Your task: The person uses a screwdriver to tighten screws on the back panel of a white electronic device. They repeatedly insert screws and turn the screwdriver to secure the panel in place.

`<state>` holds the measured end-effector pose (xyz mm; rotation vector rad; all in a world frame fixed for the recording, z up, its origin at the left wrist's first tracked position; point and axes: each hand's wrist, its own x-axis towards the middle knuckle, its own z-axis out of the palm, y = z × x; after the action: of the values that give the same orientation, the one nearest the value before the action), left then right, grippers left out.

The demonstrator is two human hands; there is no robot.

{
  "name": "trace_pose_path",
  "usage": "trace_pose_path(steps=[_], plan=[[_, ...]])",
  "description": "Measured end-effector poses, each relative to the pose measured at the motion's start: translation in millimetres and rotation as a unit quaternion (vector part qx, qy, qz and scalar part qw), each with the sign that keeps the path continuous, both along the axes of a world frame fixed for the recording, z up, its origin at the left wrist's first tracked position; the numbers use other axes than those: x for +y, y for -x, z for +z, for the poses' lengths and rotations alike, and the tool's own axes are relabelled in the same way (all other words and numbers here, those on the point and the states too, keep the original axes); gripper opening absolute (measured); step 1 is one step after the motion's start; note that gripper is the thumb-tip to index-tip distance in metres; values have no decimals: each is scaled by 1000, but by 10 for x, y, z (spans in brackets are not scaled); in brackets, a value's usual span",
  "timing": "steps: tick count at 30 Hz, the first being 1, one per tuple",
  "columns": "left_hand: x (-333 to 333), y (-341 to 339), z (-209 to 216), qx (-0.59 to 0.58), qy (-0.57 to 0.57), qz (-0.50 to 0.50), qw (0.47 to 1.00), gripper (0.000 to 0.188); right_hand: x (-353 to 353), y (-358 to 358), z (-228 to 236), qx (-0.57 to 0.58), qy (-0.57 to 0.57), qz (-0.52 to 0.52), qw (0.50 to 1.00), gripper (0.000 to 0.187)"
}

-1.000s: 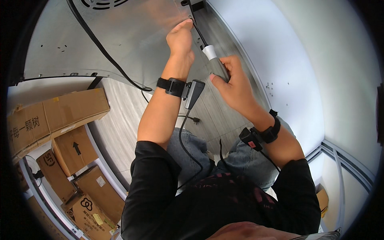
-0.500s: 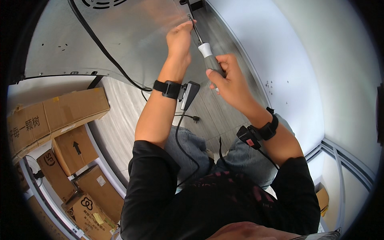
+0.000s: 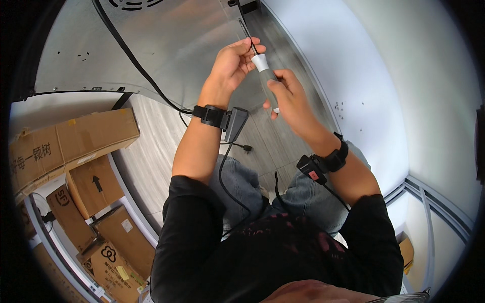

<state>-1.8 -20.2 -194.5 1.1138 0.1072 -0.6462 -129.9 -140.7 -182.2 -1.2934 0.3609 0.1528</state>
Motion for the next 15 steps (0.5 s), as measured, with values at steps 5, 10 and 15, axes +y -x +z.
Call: trace_pose_path(steps=[5,10,15], plan=[[27,-20,-17,-17,-47,12,999,21,26,35,-25,-61,238,2,969,47],[26,-8,-20,-19,-55,14,998,20,12,31,-121,-85,204,19,975,37],[66,107,136,-11,-58,-74,995,26,10,13,-50,58,63,-56,995,32]])
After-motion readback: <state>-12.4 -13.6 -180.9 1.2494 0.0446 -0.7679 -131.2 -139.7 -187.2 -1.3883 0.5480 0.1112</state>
